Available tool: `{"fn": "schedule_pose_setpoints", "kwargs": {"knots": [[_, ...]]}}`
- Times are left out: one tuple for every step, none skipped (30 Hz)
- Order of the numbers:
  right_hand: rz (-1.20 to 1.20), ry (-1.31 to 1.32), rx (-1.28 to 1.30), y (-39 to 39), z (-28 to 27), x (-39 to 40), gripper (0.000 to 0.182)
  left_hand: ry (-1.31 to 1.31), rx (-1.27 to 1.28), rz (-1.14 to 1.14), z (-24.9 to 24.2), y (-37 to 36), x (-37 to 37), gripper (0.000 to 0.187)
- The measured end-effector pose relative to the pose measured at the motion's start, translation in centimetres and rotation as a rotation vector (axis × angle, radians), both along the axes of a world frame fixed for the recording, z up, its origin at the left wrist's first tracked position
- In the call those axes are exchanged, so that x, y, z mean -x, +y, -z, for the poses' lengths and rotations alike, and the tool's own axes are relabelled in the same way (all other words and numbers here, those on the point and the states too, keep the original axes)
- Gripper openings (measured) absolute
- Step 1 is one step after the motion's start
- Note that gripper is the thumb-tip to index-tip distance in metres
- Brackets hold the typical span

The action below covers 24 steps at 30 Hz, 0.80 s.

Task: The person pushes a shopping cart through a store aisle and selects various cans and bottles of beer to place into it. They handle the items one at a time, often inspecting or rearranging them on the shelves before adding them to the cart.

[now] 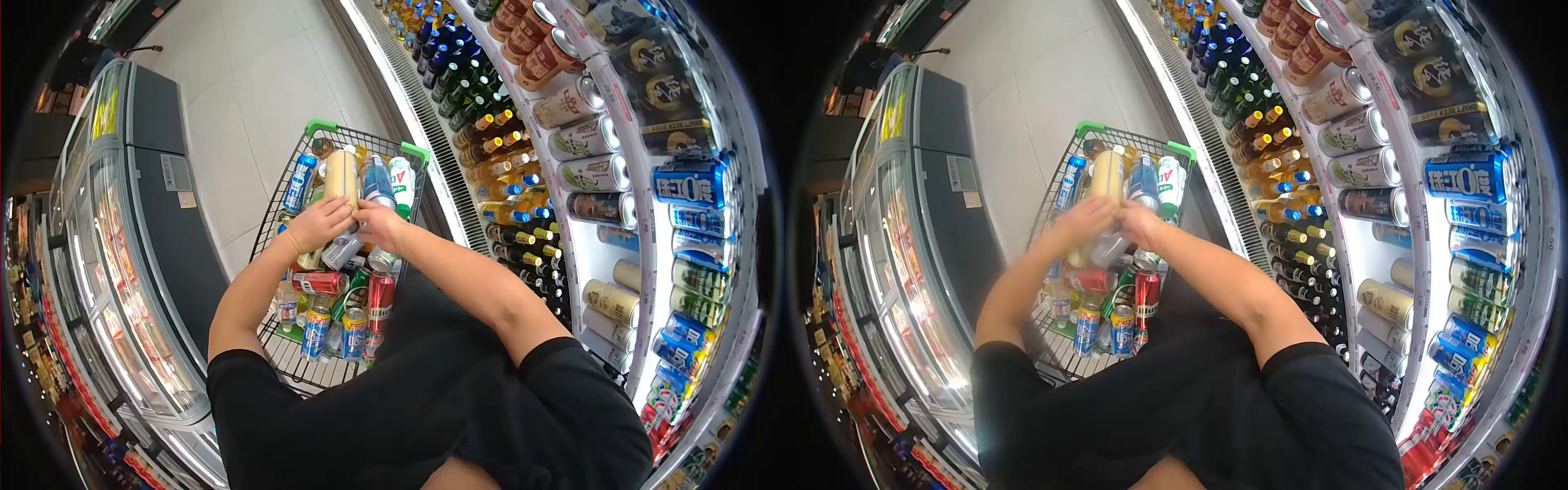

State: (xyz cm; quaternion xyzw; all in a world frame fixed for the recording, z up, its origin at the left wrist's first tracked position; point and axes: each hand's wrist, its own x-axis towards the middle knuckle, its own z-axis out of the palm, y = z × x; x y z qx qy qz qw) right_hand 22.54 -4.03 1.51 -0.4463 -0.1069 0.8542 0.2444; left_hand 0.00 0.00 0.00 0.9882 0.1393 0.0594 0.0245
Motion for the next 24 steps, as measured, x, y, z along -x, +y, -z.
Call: {"fn": "schedule_pose_setpoints", "kwargs": {"knots": [[-0.048,-0.049,0.019,-0.8,-0.2,0.2,0.071,0.002,0.004,0.011,-0.1,-0.8,0.7,0.047],[-0.096,-0.096,0.036,-1.4,-0.5,0.4,0.069,0.005,0.007,0.024,-0.3,-1.5,1.5,0.045],[-0.122,-0.119,-0.068,1.5,-0.1,-2.0,0.068,0.018,-0.072,0.006,0.6,1.7,0.0,0.045],[-0.153,-0.115,-0.077,0.5,-0.8,-2.5,0.067,0.054,-0.055,-0.011,0.8,0.8,0.9,0.046],[-0.184,-0.113,-0.087,-0.6,-1.2,-3.2,0.067,0.086,-0.039,-0.028,1.1,-0.1,1.5,0.046],[-0.199,-0.097,-0.103,-1.8,-0.1,-3.8,0.063,0.134,-0.008,-0.068,1.7,-1.0,2.3,0.048],[-0.210,-0.108,-0.110,-2.3,-0.6,-4.8,0.062,0.158,-0.011,-0.095,2.3,-1.1,2.5,0.047],[-0.224,-0.119,-0.118,-3.1,-1.1,-5.8,0.060,0.182,-0.015,-0.126,2.9,-1.3,2.8,0.047],[-0.241,-0.130,-0.127,-3.9,-1.6,-6.8,0.059,0.207,-0.021,-0.160,2.9,-1.5,3.0,0.046],[-0.217,-0.109,-0.137,-4.8,-1.5,-7.8,0.054,0.236,0.033,-0.188,2.5,-1.8,2.8,0.044],[-0.206,-0.114,-0.139,-5.8,-1.4,-8.8,0.055,0.205,0.059,-0.231,2.6,-2.1,2.8,0.045],[-0.194,-0.120,-0.145,-6.6,-1.3,-9.7,0.055,0.172,0.082,-0.273,3.3,-2.3,2.8,0.047],[-0.182,-0.128,-0.152,-7.5,-1.4,-10.8,0.055,0.136,0.104,-0.314,4.1,-2.3,2.6,0.048],[-0.159,-0.117,-0.144,-8.5,-1.4,-11.8,0.055,0.108,0.208,-0.398,5.0,-2.3,2.4,0.055],[-0.139,-0.106,-0.138,-9.5,-1.6,-12.8,0.055,0.063,0.270,-0.540,4.4,-2.8,1.6,0.057],[-0.123,-0.096,-0.140,-10.2,-2.0,-13.8,0.055,0.012,0.326,-0.685,3.4,-3.6,0.2,0.059],[-0.101,-0.102,-0.141,-11.3,-2.6,-14.8,0.054,-0.046,0.380,-0.834,2.5,-4.3,-1.0,0.062],[-0.081,-0.116,-0.139,-12.4,-2.6,-15.9,0.054,-0.056,0.403,-0.921,2.8,-4.7,-1.3,0.067],[-0.059,-0.126,-0.139,-13.5,-2.3,-16.9,0.053,-0.095,0.348,-0.982,2.5,-5.5,-1.9,0.071],[-0.025,-0.120,-0.130,-14.7,-2.0,-18.0,0.050,-0.097,0.355,-1.040,2.5,-6.1,-2.4,0.073],[0.011,-0.113,-0.123,-16.0,-1.6,-19.3,0.048,-0.103,0.360,-1.097,2.7,-6.5,-2.7,0.074],[0.050,-0.106,-0.111,-17.4,-1.4,-20.6,0.046,-0.159,0.395,-1.133,3.5,-6.7,-2.6,0.076],[0.093,-0.096,-0.098,-18.8,-1.1,-21.9,0.044,-0.214,0.430,-1.161,4.4,-6.7,-2.3,0.077],[0.125,-0.088,-0.082,-20.1,-0.9,-23.1,0.041,-0.202,0.451,-1.212,5.3,-6.3,-1.7,0.079]]}}
